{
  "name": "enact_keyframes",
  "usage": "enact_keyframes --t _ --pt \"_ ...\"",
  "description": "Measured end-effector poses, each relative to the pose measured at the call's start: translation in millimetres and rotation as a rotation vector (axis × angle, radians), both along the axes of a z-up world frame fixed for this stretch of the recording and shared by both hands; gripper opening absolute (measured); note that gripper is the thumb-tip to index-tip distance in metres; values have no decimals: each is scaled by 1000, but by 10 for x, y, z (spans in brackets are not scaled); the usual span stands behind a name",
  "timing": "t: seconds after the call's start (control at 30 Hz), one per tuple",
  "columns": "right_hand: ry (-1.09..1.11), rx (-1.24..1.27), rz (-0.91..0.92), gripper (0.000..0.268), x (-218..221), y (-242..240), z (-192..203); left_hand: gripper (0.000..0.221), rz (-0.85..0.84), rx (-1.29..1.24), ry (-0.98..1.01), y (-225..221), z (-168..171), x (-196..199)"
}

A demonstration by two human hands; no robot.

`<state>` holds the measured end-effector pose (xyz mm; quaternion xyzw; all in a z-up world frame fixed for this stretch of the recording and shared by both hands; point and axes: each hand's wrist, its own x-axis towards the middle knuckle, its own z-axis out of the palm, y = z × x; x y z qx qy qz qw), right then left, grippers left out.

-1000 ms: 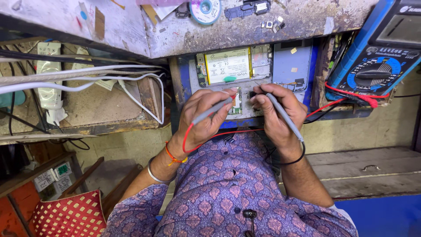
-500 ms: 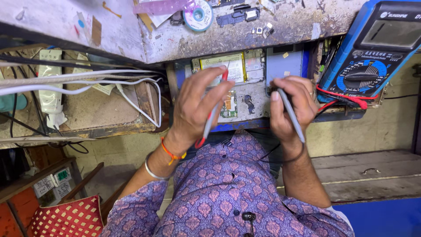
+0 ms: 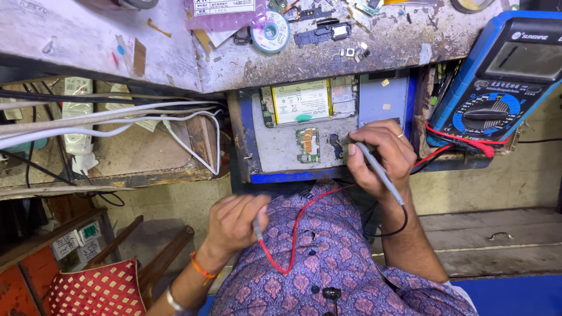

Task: The person uses tweezers and a soldering iron on a phone motherboard before using a digital multimeter to test points on the circuit board.

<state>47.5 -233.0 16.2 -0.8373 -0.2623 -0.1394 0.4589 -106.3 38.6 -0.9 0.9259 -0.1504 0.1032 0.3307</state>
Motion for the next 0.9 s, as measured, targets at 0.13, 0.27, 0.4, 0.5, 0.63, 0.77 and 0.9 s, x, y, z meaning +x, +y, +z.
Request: enact_keyframes --t 0.13,0.27,0.4,0.5,0.63,0.77,0.9 --pt "-21 4 87 16 32 1 -21 24 71 153 263 391 -427 -392" --pt "-41 -34 73 16 36 -1 -3 23 260 395 679 714 -733 -487" --pt "-46 -55 59 18 27 2 16 28 233 536 850 599 -576 -330" --pt "-40 -72 68 18 51 11 4 27 45 342 988 284 -12 41" --pt "-11 -80 140 21 68 6 8 18 -242 -61 466 -86 664 615" --pt "-15 -135 333 23 100 -27 51 21 -184 -16 -58 -236 719 1253" --pt "-36 -108 307 19 60 -6 24 33 -114 -16 -142 -368 630 1523"
